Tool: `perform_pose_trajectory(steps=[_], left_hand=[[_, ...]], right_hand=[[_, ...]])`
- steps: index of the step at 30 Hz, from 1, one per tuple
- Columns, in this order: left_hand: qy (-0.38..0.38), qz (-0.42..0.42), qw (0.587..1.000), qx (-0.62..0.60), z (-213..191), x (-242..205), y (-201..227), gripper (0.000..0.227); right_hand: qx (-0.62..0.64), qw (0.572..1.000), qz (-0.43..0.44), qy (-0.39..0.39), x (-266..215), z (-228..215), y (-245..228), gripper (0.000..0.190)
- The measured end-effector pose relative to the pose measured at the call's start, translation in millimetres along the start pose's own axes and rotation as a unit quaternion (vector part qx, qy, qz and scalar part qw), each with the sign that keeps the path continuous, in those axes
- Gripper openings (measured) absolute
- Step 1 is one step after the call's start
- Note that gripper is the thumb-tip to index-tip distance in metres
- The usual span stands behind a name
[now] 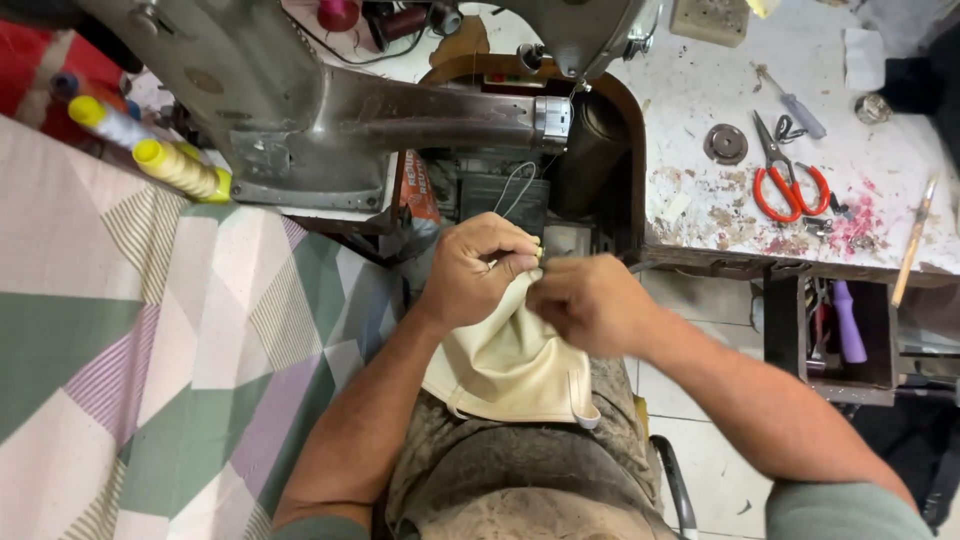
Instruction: Adjusting a sewing machine with a screwdriver and manually winding or pulling thread through a fabric guide to prepare the bobbin.
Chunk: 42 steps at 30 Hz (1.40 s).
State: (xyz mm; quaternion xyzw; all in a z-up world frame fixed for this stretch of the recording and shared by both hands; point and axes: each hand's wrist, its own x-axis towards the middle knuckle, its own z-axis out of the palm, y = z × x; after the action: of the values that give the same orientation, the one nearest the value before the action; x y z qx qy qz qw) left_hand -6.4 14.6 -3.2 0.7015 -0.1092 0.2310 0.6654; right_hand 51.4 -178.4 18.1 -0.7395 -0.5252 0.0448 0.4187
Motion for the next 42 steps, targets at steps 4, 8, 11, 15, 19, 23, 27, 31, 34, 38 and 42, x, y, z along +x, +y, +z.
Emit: perform_pose_trajectory(steps=[4, 8, 11, 15, 19, 23, 27, 31, 34, 38, 42], left_hand=[[0.01, -0.007, 1.0, -0.019, 6.8, -5.6, -2.6, 0.005], [0.009, 0.033, 0.999, 0.017, 0.7, 6.0, 0.8, 0.005], [0.014, 0.027, 0.999, 0.016, 4.9, -0.9, 0.0, 0.004], [0.023, 0.049, 0.998, 0.042, 3.1, 2.8, 7.0, 0.002], [0.028, 0.048, 0.996, 0.068, -0.8, -2.3, 1.8, 0.005], [0.009, 0.077, 0.995, 0.06, -0.3, 7.6, 8.2, 0.005], [0.02, 0.05, 0.997, 0.06, -2.2, 1.6, 2.1, 0.003], [0.004, 0.058, 0.996, 0.061, 2.5, 8.7, 12.5, 0.002], [0.016, 0.065, 0.995, 0.08, -1.6, 11.6, 2.5, 0.002], [0.008, 0.045, 0.997, 0.057, 2.6, 3.4, 4.1, 0.004], [0.004, 0.053, 0.997, 0.057, -3.6, 8.2, -2.7, 0.002]], right_hand=[[-0.001, 0.995, 0.007, 0.104, 13.2, -19.0, 28.5, 0.008], [-0.005, 0.999, -0.006, 0.04, 16.8, -14.1, -2.3, 0.014], [-0.059, 0.997, -0.019, 0.035, 26.2, -27.6, 4.4, 0.011], [-0.08, 0.992, -0.045, 0.084, 27.5, -30.6, 2.9, 0.011], [-0.042, 0.996, -0.065, 0.036, 23.0, -11.9, 1.5, 0.007], [-0.027, 0.994, -0.06, 0.085, 22.3, -4.0, 31.5, 0.008], [0.052, 0.998, 0.017, 0.042, 15.9, -14.1, -2.6, 0.012], [0.036, 0.99, -0.002, 0.135, 27.5, -12.9, 32.4, 0.01], [0.007, 1.0, -0.018, -0.002, 15.4, -2.9, 18.4, 0.007], [0.041, 0.995, 0.02, 0.087, 27.5, -14.7, 33.8, 0.018], [-0.037, 0.999, 0.013, 0.002, 7.2, 8.6, 15.4, 0.011]])
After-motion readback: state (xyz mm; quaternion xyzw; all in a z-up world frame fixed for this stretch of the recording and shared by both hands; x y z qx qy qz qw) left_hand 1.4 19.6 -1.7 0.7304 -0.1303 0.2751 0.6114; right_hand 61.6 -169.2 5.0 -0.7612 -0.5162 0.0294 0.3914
